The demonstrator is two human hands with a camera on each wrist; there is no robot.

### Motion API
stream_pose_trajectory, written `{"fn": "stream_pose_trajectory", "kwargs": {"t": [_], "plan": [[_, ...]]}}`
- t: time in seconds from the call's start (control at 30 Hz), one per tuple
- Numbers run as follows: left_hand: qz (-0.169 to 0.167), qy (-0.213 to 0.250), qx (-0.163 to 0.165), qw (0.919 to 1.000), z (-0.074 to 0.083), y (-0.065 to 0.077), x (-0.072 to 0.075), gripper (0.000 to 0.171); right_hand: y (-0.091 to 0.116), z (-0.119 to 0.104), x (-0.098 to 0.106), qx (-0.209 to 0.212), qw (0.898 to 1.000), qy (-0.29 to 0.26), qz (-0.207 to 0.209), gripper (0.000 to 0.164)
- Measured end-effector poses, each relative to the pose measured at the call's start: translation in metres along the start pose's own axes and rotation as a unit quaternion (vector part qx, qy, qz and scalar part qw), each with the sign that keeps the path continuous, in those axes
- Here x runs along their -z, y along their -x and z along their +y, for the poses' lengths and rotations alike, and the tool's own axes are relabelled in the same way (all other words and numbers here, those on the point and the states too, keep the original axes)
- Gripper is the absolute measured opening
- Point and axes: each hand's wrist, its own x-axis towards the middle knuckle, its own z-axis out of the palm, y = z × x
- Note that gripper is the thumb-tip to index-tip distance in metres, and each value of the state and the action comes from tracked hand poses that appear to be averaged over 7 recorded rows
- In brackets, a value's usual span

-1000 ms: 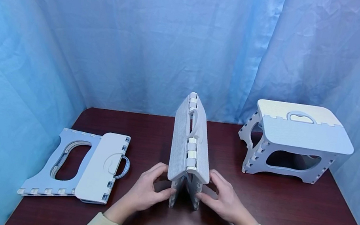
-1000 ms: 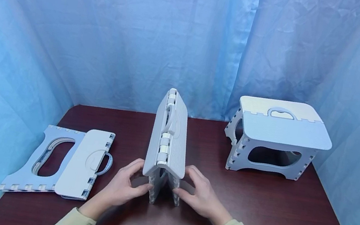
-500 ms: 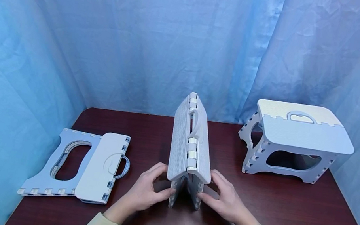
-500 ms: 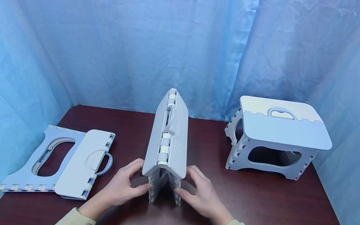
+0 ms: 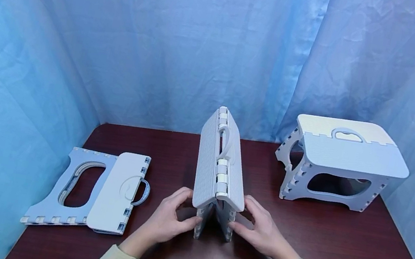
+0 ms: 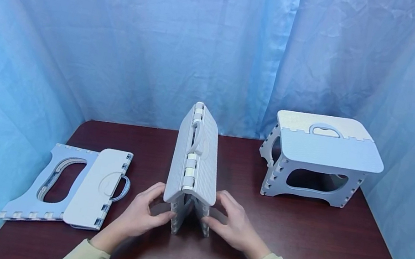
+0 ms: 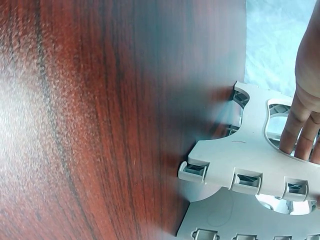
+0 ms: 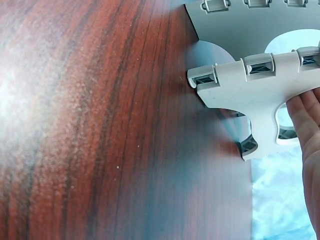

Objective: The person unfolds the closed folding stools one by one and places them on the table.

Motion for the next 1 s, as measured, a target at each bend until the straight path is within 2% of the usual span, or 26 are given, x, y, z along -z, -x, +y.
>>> {"fn": "stream_pose_trajectory", "kwargs": {"t": [0.47,0.67,1.0], "plan": [[-0.005,0.007,0.002,1.0,0.0008,0.0003,0.0009,0.043,0.0011,0.0009,0.0016,-0.012,1.0,0.006,-0.001,0.051],[-0.001,0.002,0.0,1.0,0.0007,0.0003,0.0005,0.042,0.0017,0.0006,0.0027,-0.029,1.0,0.007,-0.008,0.054],[-0.003,-0.006,0.001,1.0,-0.0006,0.0007,0.0025,0.042,0.0023,0.002,0.0034,-0.024,1.0,0.01,-0.007,0.053]]}}
